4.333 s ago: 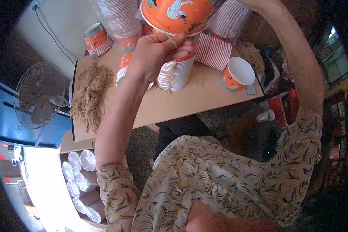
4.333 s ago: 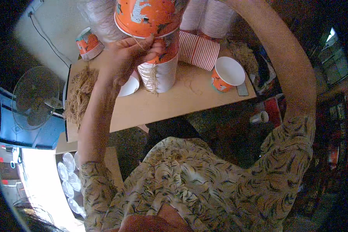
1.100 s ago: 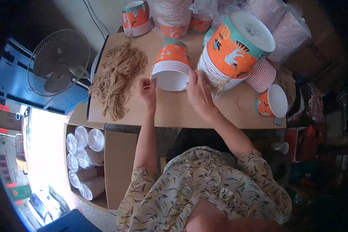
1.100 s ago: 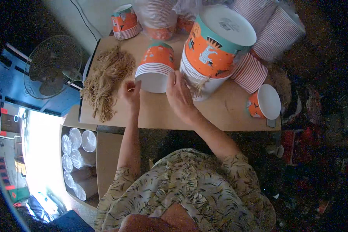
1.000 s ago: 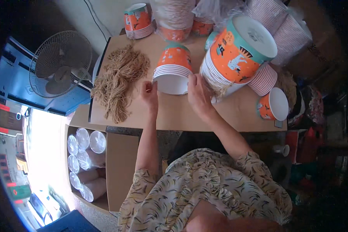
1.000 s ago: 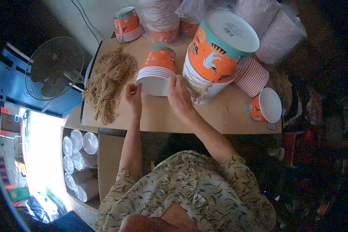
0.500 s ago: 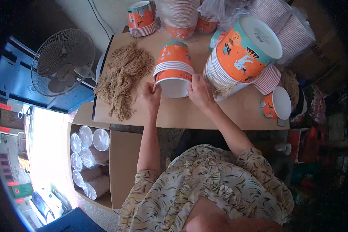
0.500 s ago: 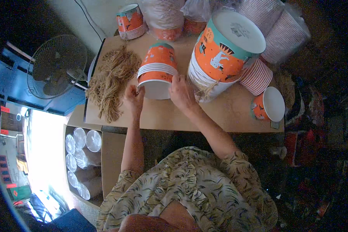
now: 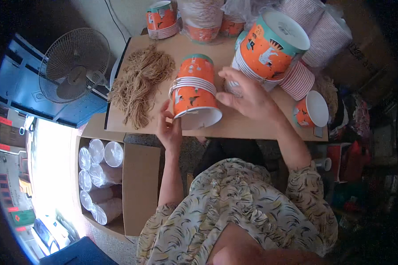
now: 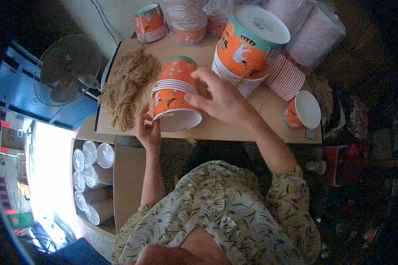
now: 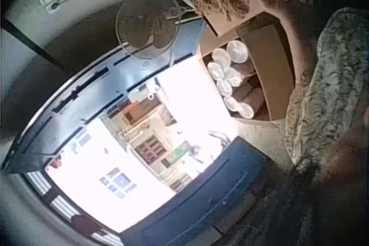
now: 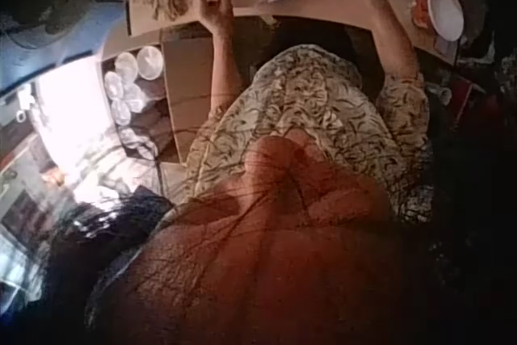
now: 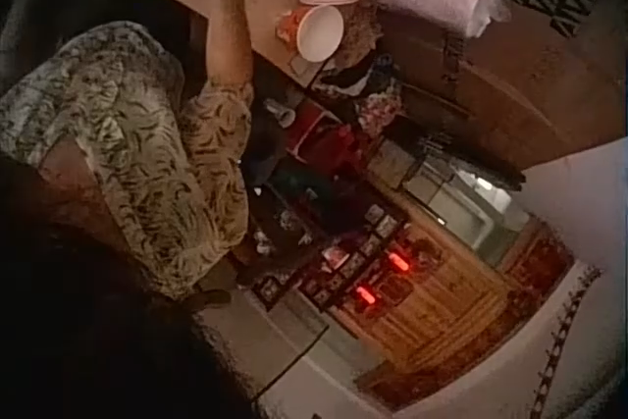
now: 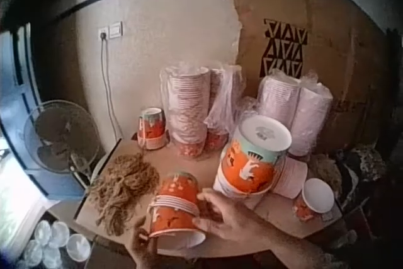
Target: Attaching twine handles to decorative printed paper buckets in a manufacturing setting.
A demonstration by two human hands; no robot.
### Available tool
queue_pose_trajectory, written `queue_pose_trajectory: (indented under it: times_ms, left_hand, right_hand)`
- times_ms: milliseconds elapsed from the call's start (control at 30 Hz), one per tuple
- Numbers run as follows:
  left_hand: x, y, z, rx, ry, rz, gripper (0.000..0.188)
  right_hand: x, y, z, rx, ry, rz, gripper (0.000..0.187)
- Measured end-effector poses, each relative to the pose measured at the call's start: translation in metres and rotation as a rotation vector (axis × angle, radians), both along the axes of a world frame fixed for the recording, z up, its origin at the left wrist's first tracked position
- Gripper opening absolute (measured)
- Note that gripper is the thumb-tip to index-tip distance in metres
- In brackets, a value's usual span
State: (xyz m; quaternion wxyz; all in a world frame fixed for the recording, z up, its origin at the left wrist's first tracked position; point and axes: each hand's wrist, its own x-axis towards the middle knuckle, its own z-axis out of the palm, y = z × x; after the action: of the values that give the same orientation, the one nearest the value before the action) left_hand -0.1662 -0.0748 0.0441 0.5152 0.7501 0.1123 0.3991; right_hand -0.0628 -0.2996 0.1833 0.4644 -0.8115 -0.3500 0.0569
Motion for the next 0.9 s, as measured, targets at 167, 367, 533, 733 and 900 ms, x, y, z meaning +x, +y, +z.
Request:
queue_pose_trajectory:
  times_ms: [167,367,533,733,900]
  left_hand:
    - [0.045,0.001,-0.06,0.039,-0.02,-0.038,0.025]
    - [0.08,0.02,-0.019,0.094,-0.041,-0.066,0.015]
    - [0.022,0.014,-0.002,0.089,0.002,-0.117,0.012]
    - [-0.023,-0.002,0.008,0.297,-0.149,-0.042,0.032]
    - [-0.014,-0.002,0.042,0.559,-0.465,-0.036,0.026]
  right_hand:
    - [0.026,0.02,-0.019,-0.362,-0.007,0.101,0.058]
    - [0.053,0.034,-0.077,-0.16,-0.279,-0.001,0.056]
    - [0.031,0.016,-0.046,-0.21,0.016,0.152,0.071]
    - [0.037,0.011,-0.026,0.007,0.414,0.25,0.086]
    - [0.049,0.028,0.031,0.058,0.469,0.327,0.083]
